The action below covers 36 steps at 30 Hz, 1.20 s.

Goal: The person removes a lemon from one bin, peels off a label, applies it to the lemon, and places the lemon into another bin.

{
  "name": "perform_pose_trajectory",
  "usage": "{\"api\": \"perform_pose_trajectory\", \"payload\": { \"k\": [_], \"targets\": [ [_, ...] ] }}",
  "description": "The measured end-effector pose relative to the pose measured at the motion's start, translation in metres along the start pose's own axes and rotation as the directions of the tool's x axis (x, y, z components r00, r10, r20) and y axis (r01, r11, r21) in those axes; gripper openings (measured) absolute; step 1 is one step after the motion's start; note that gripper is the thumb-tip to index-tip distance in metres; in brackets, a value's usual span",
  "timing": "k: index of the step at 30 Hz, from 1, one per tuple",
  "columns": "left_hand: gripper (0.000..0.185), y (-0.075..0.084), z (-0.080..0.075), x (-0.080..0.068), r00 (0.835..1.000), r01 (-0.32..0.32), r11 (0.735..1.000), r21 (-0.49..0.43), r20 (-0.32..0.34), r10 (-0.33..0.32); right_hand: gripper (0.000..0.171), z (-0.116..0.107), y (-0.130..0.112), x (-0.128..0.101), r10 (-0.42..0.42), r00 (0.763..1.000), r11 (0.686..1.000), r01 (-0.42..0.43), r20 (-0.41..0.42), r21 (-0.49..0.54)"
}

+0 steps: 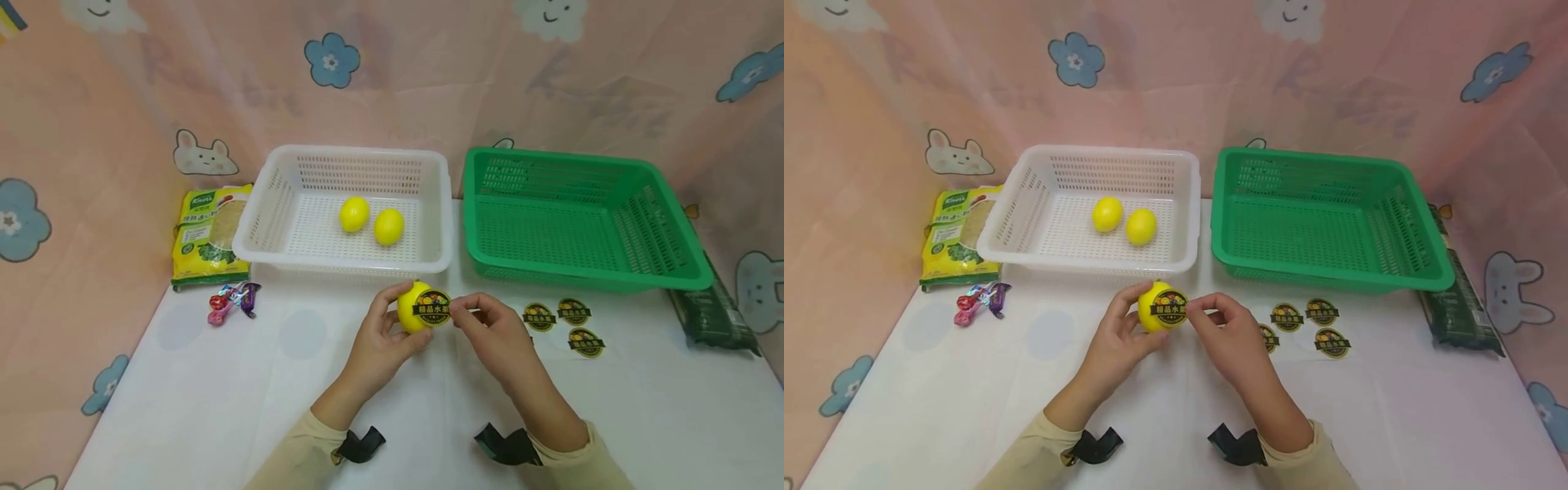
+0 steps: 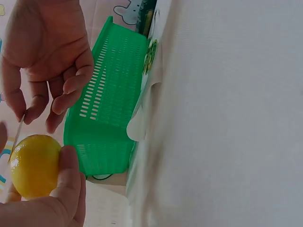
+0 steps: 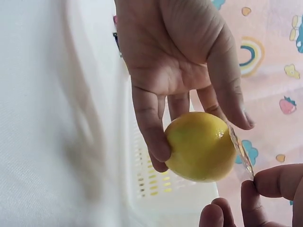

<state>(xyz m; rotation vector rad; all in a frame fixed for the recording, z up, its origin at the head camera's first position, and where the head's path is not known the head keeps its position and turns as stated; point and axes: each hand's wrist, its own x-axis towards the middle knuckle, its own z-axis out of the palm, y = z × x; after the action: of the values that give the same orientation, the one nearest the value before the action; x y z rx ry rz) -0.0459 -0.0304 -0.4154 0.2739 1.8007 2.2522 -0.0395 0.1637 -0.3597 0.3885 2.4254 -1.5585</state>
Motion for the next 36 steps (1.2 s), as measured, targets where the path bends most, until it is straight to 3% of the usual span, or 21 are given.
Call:
{"api": "perform_pose_trajectory", "payload": {
  "k": [5, 11, 13, 14, 15, 16, 17, 19, 20, 21, 22, 23, 24, 27, 30, 36],
  "targets": [
    [0.053, -0.002, 0.001, 0.000, 1.000, -0.027, 0.999, 0.020, -0.002, 0.027, 0.031, 0.000, 0.001, -0.001, -0.004, 1.000, 1.000, 0.004, -0.006, -0.010],
    [0.045, -0.002, 0.004, -0.001, 0.999, -0.051, 0.998, -0.047, -0.009, 0.051, 0.033, 0.002, 0.006, -0.003, -0.030, 0.999, 0.999, 0.029, -0.025, -0.037],
    [0.045, -0.002, 0.004, -0.001, 0.998, -0.056, 0.996, -0.073, -0.015, 0.055, 0.034, 0.005, 0.009, -0.005, -0.130, 0.989, 0.990, 0.124, -0.076, -0.073],
    [0.045, -0.003, 0.004, -0.001, 0.999, -0.052, 0.994, -0.092, -0.019, 0.050, 0.035, 0.006, 0.011, -0.005, -0.222, 0.969, 0.972, 0.212, -0.111, -0.099],
    [0.046, -0.003, 0.005, -0.001, 0.999, -0.045, 0.993, -0.106, -0.025, 0.043, 0.036, 0.008, 0.012, -0.006, -0.333, 0.932, 0.940, 0.316, -0.144, -0.129],
    [0.047, -0.003, 0.005, -0.001, 0.999, -0.037, 0.991, -0.127, -0.029, 0.034, 0.039, 0.009, 0.013, -0.007, -0.458, 0.873, 0.886, 0.433, -0.167, -0.168],
    [0.049, -0.004, 0.006, 0.000, 0.999, -0.026, 0.987, -0.156, -0.030, 0.022, 0.042, 0.012, 0.013, -0.008, -0.582, 0.794, 0.810, 0.545, -0.178, -0.217],
    [0.054, -0.004, 0.008, 0.001, 1.000, 0.004, 0.970, -0.241, -0.024, -0.010, 0.046, 0.018, 0.013, -0.008, -0.780, 0.608, 0.620, 0.720, -0.147, -0.311],
    [0.056, -0.003, 0.009, 0.001, 1.000, 0.017, 0.956, -0.292, -0.014, -0.022, 0.048, 0.021, 0.012, -0.007, -0.834, 0.541, 0.542, 0.766, -0.109, -0.345],
    [0.058, -0.003, 0.010, 0.001, 1.000, 0.028, 0.941, -0.338, 0.000, -0.030, 0.051, 0.025, 0.012, -0.005, -0.866, 0.496, 0.485, 0.796, -0.068, -0.361],
    [0.060, -0.002, 0.012, 0.000, 0.999, 0.039, 0.924, -0.382, 0.013, -0.037, 0.054, 0.028, 0.012, -0.004, -0.882, 0.469, 0.446, 0.813, -0.032, -0.375],
    [0.061, -0.001, 0.013, 0.000, 0.999, 0.047, 0.905, -0.422, 0.026, -0.040, 0.055, 0.032, 0.012, -0.001, -0.889, 0.458, 0.424, 0.818, -0.007, -0.388],
    [0.061, 0.001, 0.015, -0.001, 0.998, 0.054, 0.889, -0.454, 0.037, -0.042, 0.056, 0.034, 0.013, 0.001, -0.887, 0.462, 0.423, 0.817, 0.007, -0.392],
    [0.059, 0.004, 0.017, -0.002, 0.997, 0.069, 0.860, -0.505, 0.063, -0.043, 0.050, 0.037, 0.019, 0.007, -0.864, 0.503, 0.475, 0.818, 0.002, -0.324],
    [0.056, 0.006, 0.017, -0.002, 0.995, 0.088, 0.855, -0.511, 0.082, -0.053, 0.048, 0.035, 0.022, 0.009, -0.849, 0.528, 0.516, 0.828, -0.005, -0.217],
    [0.052, 0.005, 0.014, -0.002, 0.985, 0.152, 0.850, -0.505, 0.147, -0.089, 0.052, 0.030, 0.027, 0.012, -0.840, 0.542, 0.531, 0.833, 0.033, -0.154]
  ]
}}
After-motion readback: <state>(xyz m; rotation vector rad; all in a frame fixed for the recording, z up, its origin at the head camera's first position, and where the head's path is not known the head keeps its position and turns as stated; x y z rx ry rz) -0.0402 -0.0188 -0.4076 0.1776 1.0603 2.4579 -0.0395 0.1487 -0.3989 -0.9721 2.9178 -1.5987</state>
